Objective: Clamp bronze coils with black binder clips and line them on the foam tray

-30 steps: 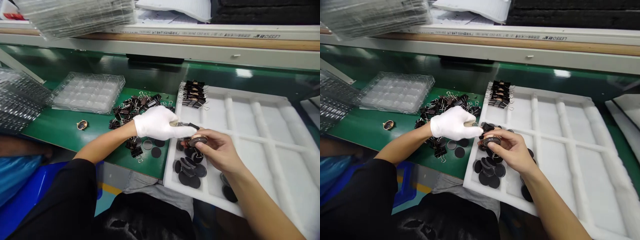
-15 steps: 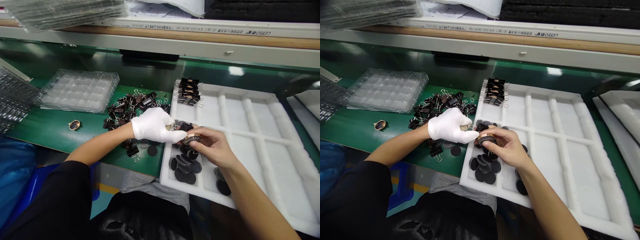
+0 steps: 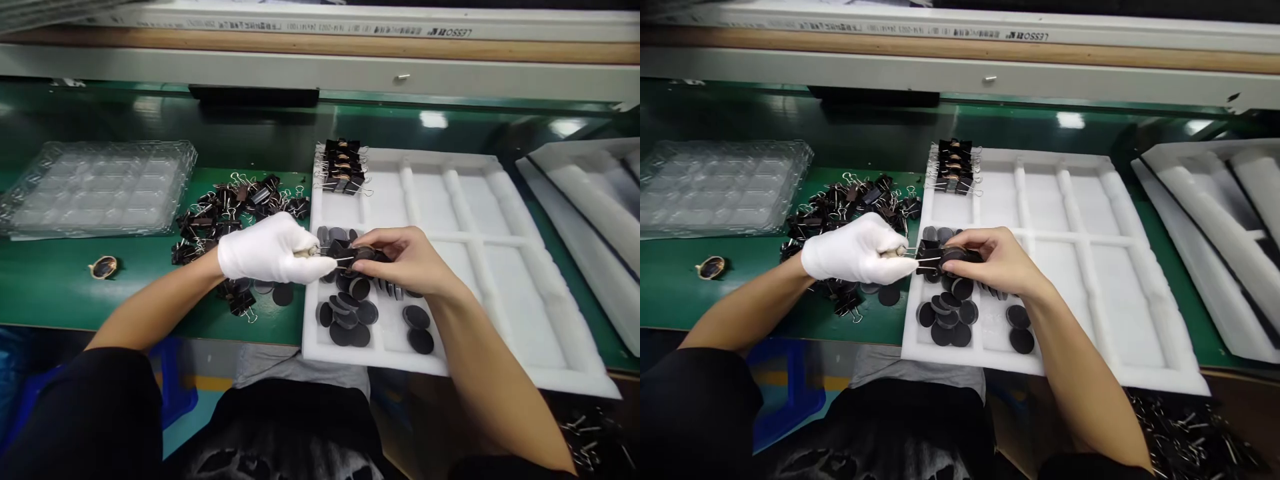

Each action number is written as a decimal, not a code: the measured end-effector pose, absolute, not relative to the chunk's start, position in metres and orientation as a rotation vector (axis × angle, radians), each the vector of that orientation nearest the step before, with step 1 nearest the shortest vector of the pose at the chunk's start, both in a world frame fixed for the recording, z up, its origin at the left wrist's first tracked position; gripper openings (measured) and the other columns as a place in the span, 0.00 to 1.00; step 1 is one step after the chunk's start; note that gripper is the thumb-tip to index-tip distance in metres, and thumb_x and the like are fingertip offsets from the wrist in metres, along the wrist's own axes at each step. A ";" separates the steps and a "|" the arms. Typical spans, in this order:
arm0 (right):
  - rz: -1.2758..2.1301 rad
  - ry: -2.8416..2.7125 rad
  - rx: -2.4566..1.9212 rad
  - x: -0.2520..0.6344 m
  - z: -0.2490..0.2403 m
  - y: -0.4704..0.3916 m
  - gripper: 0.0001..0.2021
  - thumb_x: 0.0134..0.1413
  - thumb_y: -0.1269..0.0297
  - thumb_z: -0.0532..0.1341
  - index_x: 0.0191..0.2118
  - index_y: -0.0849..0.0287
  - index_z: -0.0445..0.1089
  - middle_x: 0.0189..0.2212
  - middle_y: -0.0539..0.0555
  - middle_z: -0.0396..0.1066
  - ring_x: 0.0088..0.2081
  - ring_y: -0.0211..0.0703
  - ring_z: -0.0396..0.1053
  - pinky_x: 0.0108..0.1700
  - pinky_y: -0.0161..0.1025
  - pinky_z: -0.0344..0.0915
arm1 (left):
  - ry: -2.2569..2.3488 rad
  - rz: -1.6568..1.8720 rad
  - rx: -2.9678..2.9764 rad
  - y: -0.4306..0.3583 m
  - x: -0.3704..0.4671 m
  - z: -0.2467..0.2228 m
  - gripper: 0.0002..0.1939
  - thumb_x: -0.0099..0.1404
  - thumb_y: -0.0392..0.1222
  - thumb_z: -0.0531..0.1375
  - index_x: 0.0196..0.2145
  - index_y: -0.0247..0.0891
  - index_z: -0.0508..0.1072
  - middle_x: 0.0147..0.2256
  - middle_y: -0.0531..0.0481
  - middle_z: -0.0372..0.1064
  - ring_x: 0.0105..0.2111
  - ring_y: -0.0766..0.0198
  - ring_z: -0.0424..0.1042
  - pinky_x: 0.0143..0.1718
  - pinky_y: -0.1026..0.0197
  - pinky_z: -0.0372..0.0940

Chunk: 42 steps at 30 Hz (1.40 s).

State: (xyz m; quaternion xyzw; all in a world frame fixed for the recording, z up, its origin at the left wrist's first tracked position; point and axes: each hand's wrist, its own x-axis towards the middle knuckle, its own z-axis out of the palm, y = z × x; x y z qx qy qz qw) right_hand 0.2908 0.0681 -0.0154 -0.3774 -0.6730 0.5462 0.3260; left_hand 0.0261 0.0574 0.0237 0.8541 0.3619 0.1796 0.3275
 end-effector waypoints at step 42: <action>1.267 -1.507 -1.028 0.271 -0.021 0.060 0.26 0.42 0.54 0.80 0.47 0.55 0.78 0.40 0.55 0.82 0.40 0.50 0.82 0.44 0.45 0.81 | 1.158 0.446 2.035 0.063 0.027 0.033 0.21 0.74 0.57 0.54 0.29 0.39 0.66 0.25 0.57 0.67 0.26 0.68 0.66 0.30 0.64 0.60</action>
